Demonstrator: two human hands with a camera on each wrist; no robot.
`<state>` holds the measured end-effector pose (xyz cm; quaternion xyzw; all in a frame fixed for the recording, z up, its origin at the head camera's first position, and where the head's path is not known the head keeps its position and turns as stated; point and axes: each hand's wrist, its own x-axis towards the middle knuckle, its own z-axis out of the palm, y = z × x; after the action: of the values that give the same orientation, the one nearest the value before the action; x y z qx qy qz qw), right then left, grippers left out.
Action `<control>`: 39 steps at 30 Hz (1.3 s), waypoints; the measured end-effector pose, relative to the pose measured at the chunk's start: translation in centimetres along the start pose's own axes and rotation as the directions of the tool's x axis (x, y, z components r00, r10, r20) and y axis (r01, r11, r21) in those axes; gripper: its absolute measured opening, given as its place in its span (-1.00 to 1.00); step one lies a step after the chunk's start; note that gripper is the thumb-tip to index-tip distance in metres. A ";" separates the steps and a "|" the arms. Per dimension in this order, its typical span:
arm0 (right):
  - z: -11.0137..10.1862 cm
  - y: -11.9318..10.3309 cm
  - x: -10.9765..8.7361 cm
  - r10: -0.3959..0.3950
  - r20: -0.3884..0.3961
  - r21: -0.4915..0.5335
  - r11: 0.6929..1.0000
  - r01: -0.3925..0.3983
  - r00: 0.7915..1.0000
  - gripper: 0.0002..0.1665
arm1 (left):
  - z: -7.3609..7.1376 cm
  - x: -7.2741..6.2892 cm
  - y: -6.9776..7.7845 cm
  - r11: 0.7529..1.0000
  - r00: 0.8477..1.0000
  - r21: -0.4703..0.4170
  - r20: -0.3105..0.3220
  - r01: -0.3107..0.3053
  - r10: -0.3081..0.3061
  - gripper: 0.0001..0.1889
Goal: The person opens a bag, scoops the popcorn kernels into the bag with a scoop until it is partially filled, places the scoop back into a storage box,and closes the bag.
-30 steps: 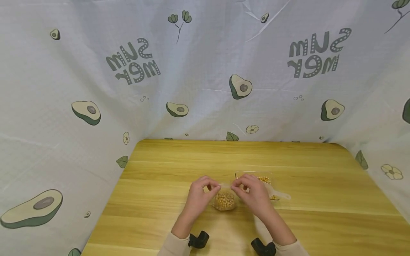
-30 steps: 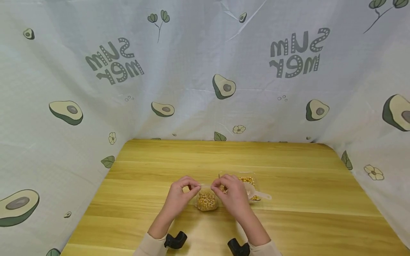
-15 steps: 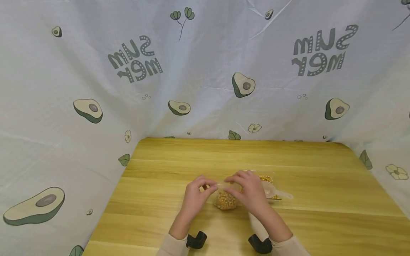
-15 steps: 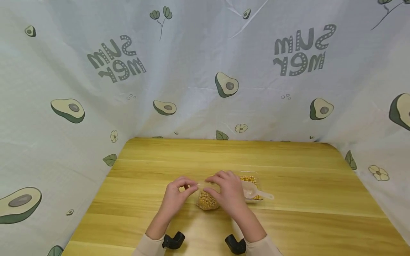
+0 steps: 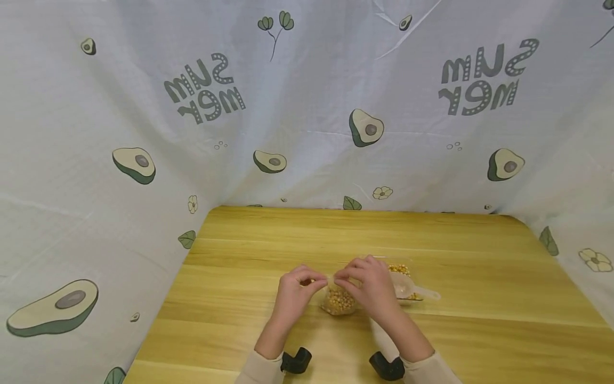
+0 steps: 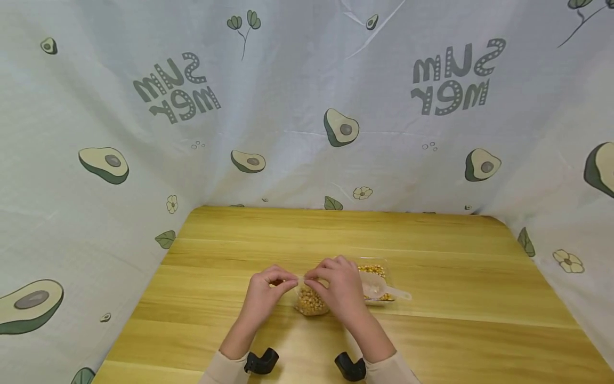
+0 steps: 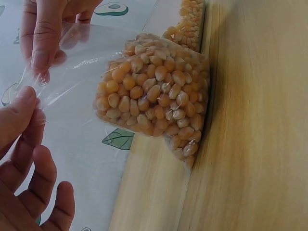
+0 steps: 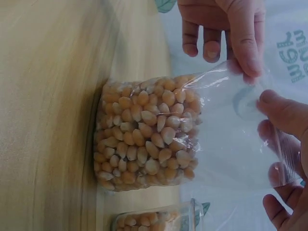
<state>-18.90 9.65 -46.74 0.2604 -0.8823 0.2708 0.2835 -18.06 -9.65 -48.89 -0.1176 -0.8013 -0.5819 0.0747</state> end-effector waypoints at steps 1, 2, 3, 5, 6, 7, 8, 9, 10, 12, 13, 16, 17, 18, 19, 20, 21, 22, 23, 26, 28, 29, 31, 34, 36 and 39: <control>0.0 0.1 -0.1 -0.011 -0.010 0.004 1.000 0.011 1.000 -0.84 | 0.0 0.0 0.0 1.000 1.000 0.000 0.000 -0.004 0.004 -0.93; 0.1 0.2 -0.1 -0.025 -0.024 0.004 1.000 0.025 0.999 -0.84 | 0.0 0.0 0.0 1.000 1.000 -0.002 0.000 -0.007 0.007 -0.92; 0.1 0.2 -0.2 -0.040 -0.038 0.002 0.999 0.040 0.998 -0.84 | 0.1 0.0 0.0 1.000 1.000 -0.001 0.000 -0.010 0.010 -0.92; 0.2 0.4 -0.2 -0.069 -0.069 -0.004 0.998 0.069 0.995 -0.84 | 0.1 0.0 0.0 1.000 1.000 0.002 0.001 -0.017 0.017 -0.92; 0.2 0.4 -0.2 -0.082 -0.081 -0.009 0.997 0.081 0.993 -0.84 | 0.1 0.0 0.0 1.000 1.000 0.004 0.002 -0.022 0.022 -0.92; 0.2 0.5 -0.2 -0.092 -0.093 -0.013 0.996 0.091 0.991 -0.84 | 0.1 0.0 0.1 1.000 1.000 0.007 0.002 -0.025 0.025 -0.92; 0.3 0.5 -0.2 -0.100 -0.101 -0.017 0.995 0.099 0.990 -0.84 | 0.2 0.0 0.1 0.999 1.000 0.014 0.001 -0.030 0.030 -0.93; 0.3 0.5 -0.2 -0.106 -0.107 -0.019 0.994 0.104 0.989 -0.85 | 0.2 0.0 0.1 0.999 0.999 0.024 -0.001 -0.036 0.036 -0.93; 0.3 0.5 -0.2 -0.109 -0.112 -0.020 0.994 0.107 0.988 -0.85 | 0.2 0.0 0.1 0.999 0.999 0.033 -0.004 -0.043 0.043 -0.93; 0.4 0.6 -0.2 -0.108 -0.116 -0.021 0.994 0.107 0.987 -0.86 | 0.2 0.0 0.0 0.997 0.998 0.054 -0.019 -0.059 0.060 -0.93; 0.4 0.6 -0.2 -0.105 -0.118 -0.021 0.994 0.103 0.987 -0.86 | 0.2 0.0 0.1 0.995 0.997 0.068 -0.029 -0.071 0.073 -0.93; 0.4 0.6 -0.2 -0.091 -0.117 -0.015 0.996 0.090 0.989 -0.86 | 0.3 0.0 0.0 0.991 0.993 0.089 -0.062 -0.097 0.102 -0.93; 0.4 0.6 -0.2 -0.086 -0.115 -0.012 0.996 0.085 0.990 -0.86 | 0.3 0.0 0.0 0.991 0.991 0.090 -0.073 -0.102 0.109 -0.94; 0.4 0.7 -0.2 -0.082 -0.114 -0.008 0.997 0.081 0.990 -0.86 | 0.3 0.0 0.0 0.990 0.990 0.091 -0.082 -0.109 0.117 -0.94; 0.4 0.7 -0.2 -0.078 -0.112 -0.004 0.997 0.078 0.991 -0.85 | 0.3 0.0 0.0 0.990 0.989 0.088 -0.086 -0.112 0.120 -0.94; 0.4 0.7 -0.2 -0.074 -0.108 0.001 0.997 0.075 0.991 -0.85 | 0.3 0.0 0.0 0.990 0.989 0.083 -0.090 -0.110 0.117 -0.94; 0.4 0.8 -0.2 -0.071 -0.106 0.005 0.997 0.072 0.992 -0.85 | 0.3 0.0 0.0 0.991 0.989 0.079 -0.093 -0.109 0.116 -0.94; 0.4 0.8 -0.3 -0.069 -0.105 0.006 0.998 0.070 0.992 -0.84 | 0.3 0.0 -0.1 0.991 0.989 0.075 -0.093 -0.106 0.113 -0.93; 0.4 0.8 -0.3 -0.067 -0.104 0.009 0.998 0.068 0.992 -0.84 | 0.3 0.0 -0.1 0.992 0.990 0.071 -0.091 -0.104 0.111 -0.93; 0.5 0.9 -0.3 -0.069 -0.109 0.010 0.997 0.071 0.992 -0.83 | 0.2 0.0 -0.2 0.993 0.991 0.063 -0.083 -0.104 0.109 -0.92; 0.5 0.9 -0.3 -0.078 -0.119 0.004 0.997 0.079 0.990 -0.84 | 0.2 0.0 -0.2 0.992 0.990 0.057 -0.079 -0.110 0.114 -0.92; 0.5 1.0 -0.3 -0.085 -0.125 0.001 0.996 0.085 0.988 -0.84 | 0.2 0.0 -0.2 0.992 0.990 0.056 -0.078 -0.114 0.118 -0.93; 0.5 1.0 -0.3 -0.098 -0.140 -0.006 0.995 0.098 0.985 -0.84 | 0.2 0.0 -0.2 0.991 0.989 0.054 -0.076 -0.123 0.127 -0.93; 0.5 1.1 -0.3 -0.118 -0.162 -0.012 0.993 0.117 0.980 -0.84 | 0.3 0.0 -0.2 0.989 0.987 0.058 -0.078 -0.139 0.143 -0.93; 0.4 1.1 -0.3 -0.125 -0.173 -0.007 0.992 0.125 0.977 -0.84 | 0.4 0.0 -0.2 0.986 0.984 0.070 -0.077 -0.153 0.159 -0.93; 0.5 1.2 -0.4 -0.127 -0.178 0.003 0.992 0.130 0.976 -0.83 | 0.4 0.1 -0.1 0.979 0.980 0.094 -0.072 -0.180 0.187 -0.94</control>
<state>-19.52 10.31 -47.67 0.2936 -0.8328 0.2807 0.3760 -18.17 -9.27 -49.14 -0.1641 -0.8079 -0.5412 0.1657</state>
